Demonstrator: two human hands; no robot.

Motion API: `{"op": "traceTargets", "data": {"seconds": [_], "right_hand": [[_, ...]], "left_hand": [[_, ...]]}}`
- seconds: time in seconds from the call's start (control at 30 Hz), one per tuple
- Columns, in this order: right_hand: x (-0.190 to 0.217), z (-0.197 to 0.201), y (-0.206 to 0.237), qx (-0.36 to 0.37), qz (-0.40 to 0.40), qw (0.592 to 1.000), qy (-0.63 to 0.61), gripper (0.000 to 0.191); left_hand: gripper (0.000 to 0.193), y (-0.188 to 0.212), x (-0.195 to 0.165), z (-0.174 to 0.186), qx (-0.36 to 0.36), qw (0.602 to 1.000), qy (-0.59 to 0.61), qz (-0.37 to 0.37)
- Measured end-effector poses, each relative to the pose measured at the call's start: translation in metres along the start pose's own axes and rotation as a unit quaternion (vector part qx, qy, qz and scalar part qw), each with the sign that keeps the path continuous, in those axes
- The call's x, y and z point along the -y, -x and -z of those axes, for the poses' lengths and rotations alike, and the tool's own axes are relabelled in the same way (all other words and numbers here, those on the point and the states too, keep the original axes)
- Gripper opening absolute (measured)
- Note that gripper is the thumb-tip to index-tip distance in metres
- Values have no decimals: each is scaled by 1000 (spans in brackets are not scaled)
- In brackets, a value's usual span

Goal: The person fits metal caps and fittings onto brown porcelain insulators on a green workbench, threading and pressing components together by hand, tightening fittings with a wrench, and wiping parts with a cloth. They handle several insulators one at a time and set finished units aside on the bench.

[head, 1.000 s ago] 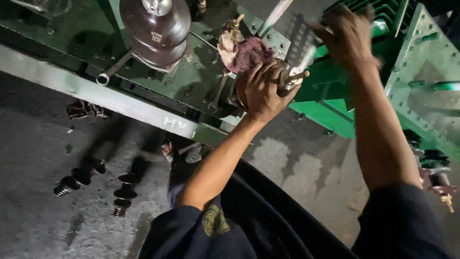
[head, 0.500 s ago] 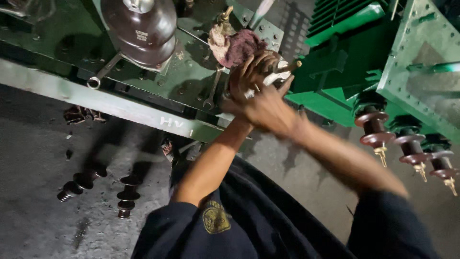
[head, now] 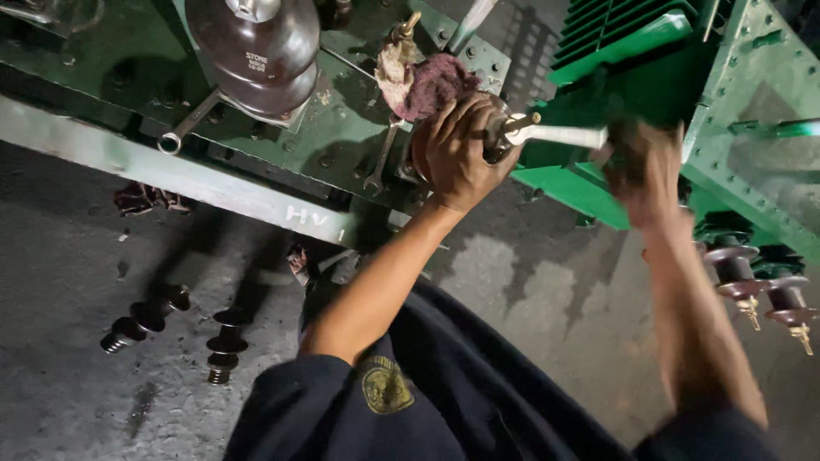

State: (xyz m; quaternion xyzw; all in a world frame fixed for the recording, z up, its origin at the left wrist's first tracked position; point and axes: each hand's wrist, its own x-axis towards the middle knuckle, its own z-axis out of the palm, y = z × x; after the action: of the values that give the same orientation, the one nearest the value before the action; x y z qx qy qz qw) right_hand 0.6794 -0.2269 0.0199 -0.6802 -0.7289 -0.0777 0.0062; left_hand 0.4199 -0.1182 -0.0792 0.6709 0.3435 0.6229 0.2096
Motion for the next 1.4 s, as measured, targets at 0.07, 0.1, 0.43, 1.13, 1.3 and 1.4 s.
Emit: {"op": "traceTargets", "data": {"seconds": [0.07, 0.1, 0.43, 1.13, 1.3, 1.4], "right_hand": [[39, 13, 49, 7, 26, 999, -44, 28], [63, 17, 66, 13, 49, 997, -50, 22], [208, -7, -126, -33, 464, 879, 102, 30], [13, 7, -7, 104, -45, 981, -156, 52], [30, -20, -50, 289, -200, 881, -317, 54], [45, -30, -57, 209, -201, 880, -375, 47]], "left_hand": [[53, 4, 2, -2, -1, 1000, -6, 7], [54, 7, 4, -5, 5, 1000, -12, 16], [78, 37, 23, -35, 96, 988, -120, 7], [58, 5, 4, 0, 19, 1000, -16, 12], [59, 19, 11, -8, 18, 1000, -10, 5], [59, 31, 20, -17, 24, 1000, 0, -1]]}}
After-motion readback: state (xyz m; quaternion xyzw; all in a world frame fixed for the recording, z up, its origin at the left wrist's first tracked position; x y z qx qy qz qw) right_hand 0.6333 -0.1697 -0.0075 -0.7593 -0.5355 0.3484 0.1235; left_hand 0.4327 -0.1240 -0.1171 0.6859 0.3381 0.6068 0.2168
